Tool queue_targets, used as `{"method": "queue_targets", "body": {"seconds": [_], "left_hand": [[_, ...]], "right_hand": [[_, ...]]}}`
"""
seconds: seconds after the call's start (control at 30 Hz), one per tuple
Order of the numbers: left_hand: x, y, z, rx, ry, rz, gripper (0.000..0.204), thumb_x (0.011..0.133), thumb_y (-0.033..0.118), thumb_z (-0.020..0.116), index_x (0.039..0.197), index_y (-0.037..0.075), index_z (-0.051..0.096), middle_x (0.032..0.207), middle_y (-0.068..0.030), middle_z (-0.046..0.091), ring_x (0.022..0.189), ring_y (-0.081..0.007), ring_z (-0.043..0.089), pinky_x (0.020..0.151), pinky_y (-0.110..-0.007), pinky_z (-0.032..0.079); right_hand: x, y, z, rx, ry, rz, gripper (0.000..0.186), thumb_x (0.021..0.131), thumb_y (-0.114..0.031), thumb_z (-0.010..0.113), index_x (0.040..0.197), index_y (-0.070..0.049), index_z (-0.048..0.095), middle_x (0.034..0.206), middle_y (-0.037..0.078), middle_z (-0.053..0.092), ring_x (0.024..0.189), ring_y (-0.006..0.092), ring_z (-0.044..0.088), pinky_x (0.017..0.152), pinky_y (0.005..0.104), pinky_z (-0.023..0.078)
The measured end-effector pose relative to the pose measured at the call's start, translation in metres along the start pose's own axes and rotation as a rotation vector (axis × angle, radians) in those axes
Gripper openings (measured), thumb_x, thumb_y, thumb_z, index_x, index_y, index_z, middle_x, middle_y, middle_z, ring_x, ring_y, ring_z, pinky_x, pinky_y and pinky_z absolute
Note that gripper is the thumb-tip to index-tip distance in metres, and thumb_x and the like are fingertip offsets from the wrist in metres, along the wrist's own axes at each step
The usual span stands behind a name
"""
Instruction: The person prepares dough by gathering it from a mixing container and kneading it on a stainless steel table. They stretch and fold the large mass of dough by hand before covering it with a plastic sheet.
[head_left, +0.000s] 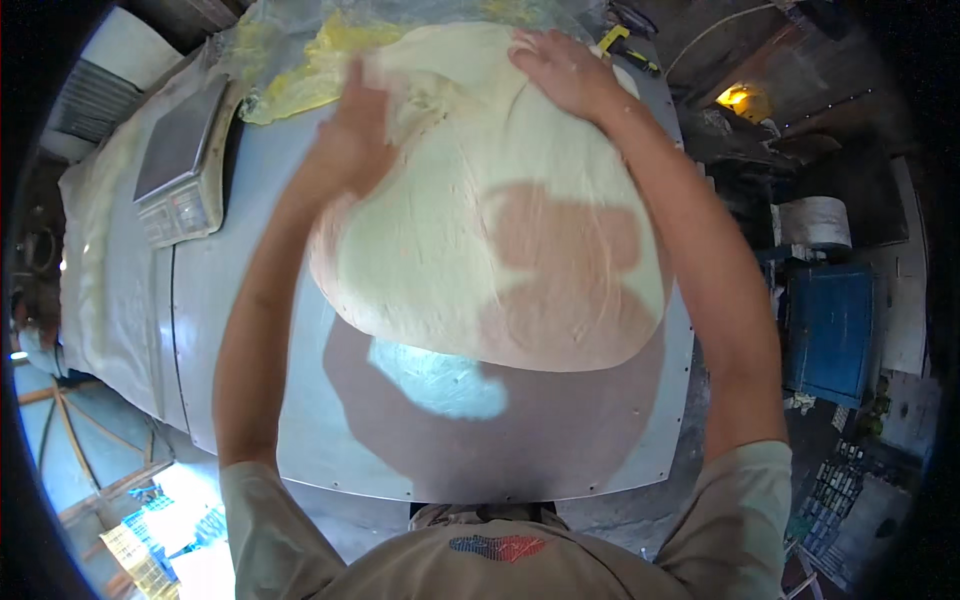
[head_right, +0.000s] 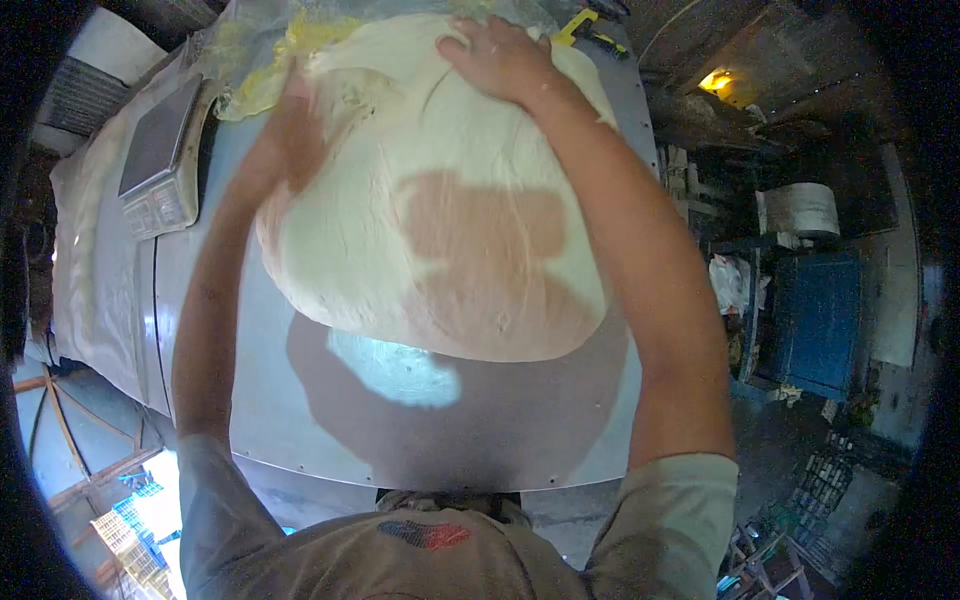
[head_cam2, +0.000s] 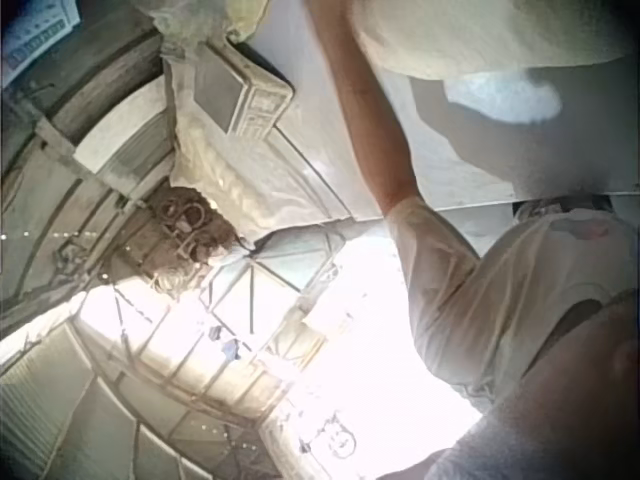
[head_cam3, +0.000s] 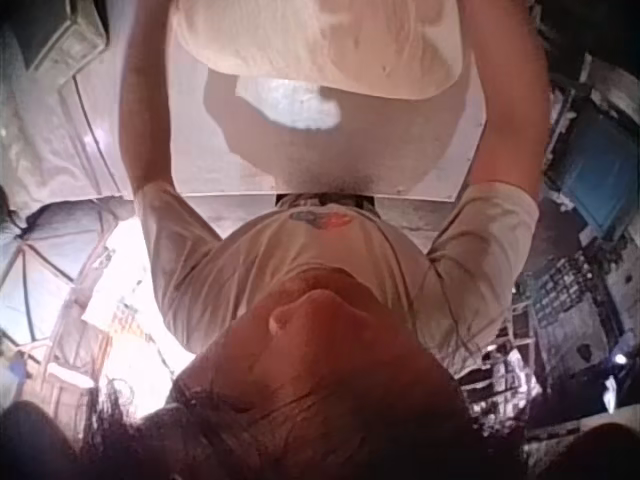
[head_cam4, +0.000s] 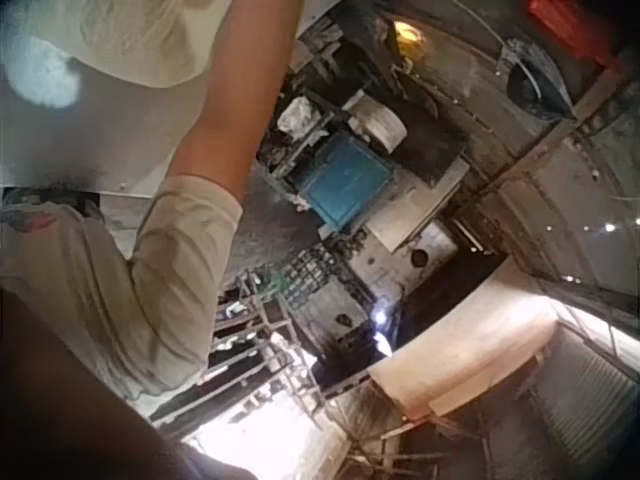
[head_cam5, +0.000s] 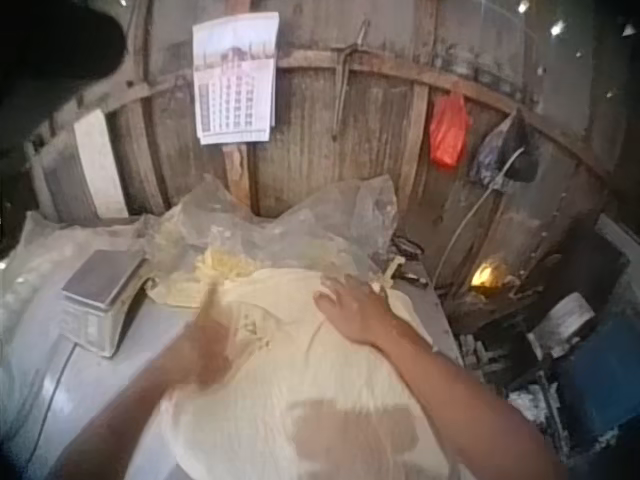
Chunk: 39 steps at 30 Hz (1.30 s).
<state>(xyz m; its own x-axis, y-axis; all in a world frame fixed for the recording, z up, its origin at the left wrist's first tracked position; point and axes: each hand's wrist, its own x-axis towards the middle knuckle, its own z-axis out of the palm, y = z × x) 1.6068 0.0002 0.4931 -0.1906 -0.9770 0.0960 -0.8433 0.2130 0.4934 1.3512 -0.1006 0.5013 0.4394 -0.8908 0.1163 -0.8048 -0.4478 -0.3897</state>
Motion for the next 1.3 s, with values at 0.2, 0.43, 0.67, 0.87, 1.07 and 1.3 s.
{"method": "queue_targets", "body": {"seconds": [0.2, 0.43, 0.67, 0.87, 1.07, 1.3], "left_hand": [[0.018, 0.09, 0.02, 0.103, -0.132, 0.175, 0.066, 0.09, 0.059, 0.038, 0.146, 0.025, 0.025, 0.152, -0.0162, 0.016, 0.142, -0.0318, 0.009, 0.106, -0.061, -0.009], [0.058, 0.054, 0.038, 0.386, -0.036, 0.01, 0.075, 0.086, 0.072, 0.024, 0.146, 0.027, 0.024, 0.153, -0.0175, 0.007, 0.141, -0.0341, 0.008, 0.106, -0.066, 0.0], [0.07, 0.024, 0.03, 0.138, -0.068, -0.013, 0.089, 0.082, 0.074, 0.033, 0.149, 0.019, 0.013, 0.154, -0.0156, 0.008, 0.142, -0.0293, 0.012, 0.108, -0.06, 0.01], [0.012, 0.022, -0.017, -0.406, 0.014, 0.106, 0.08, 0.087, 0.056, 0.046, 0.146, 0.009, 0.021, 0.151, -0.0149, 0.021, 0.139, -0.0318, 0.021, 0.108, -0.049, 0.024], [-0.092, 0.013, 0.005, -0.021, 0.015, -0.131, 0.074, 0.092, 0.054, 0.032, 0.146, 0.006, 0.019, 0.153, -0.0167, 0.013, 0.142, -0.0324, 0.01, 0.113, -0.043, 0.005], [-0.034, -0.106, 0.05, -0.803, 0.147, -0.2, 0.078, 0.092, 0.058, 0.029, 0.144, 0.001, 0.021, 0.15, -0.0169, 0.022, 0.139, -0.0264, 0.021, 0.113, -0.039, 0.014]], "right_hand": [[0.007, 0.055, -0.004, 0.462, -0.139, -0.067, 0.063, 0.093, -0.052, 0.037, 0.138, -0.008, 0.04, 0.136, 0.011, 0.047, 0.124, 0.0213, 0.043, 0.104, 0.0299, 0.03], [-0.023, 0.119, 0.017, 0.55, 0.057, -0.056, 0.069, 0.094, -0.058, 0.026, 0.145, -0.012, 0.027, 0.144, 0.016, 0.035, 0.135, 0.0288, 0.031, 0.11, 0.0327, 0.022], [-0.068, 0.036, -0.044, -0.258, 0.354, 0.227, 0.078, 0.09, -0.059, 0.035, 0.145, -0.006, 0.02, 0.149, 0.024, 0.019, 0.138, 0.0392, 0.016, 0.103, 0.0667, 0.012], [-0.185, -0.018, -0.012, 0.12, 0.192, 0.395, 0.083, 0.092, -0.061, 0.024, 0.143, 0.004, 0.017, 0.147, 0.029, 0.019, 0.139, 0.0386, 0.013, 0.108, 0.0613, 0.001], [-0.207, 0.039, 0.009, 0.378, 0.157, 0.385, 0.075, 0.094, -0.058, 0.014, 0.147, -0.005, 0.014, 0.151, 0.019, 0.016, 0.141, 0.0346, 0.009, 0.108, 0.0558, -0.009], [-0.181, 0.089, 0.057, 0.356, 0.333, 0.233, 0.066, 0.095, -0.049, 0.02, 0.142, -0.004, 0.026, 0.147, 0.017, 0.025, 0.137, 0.0315, 0.018, 0.108, 0.0452, 0.01]]}}
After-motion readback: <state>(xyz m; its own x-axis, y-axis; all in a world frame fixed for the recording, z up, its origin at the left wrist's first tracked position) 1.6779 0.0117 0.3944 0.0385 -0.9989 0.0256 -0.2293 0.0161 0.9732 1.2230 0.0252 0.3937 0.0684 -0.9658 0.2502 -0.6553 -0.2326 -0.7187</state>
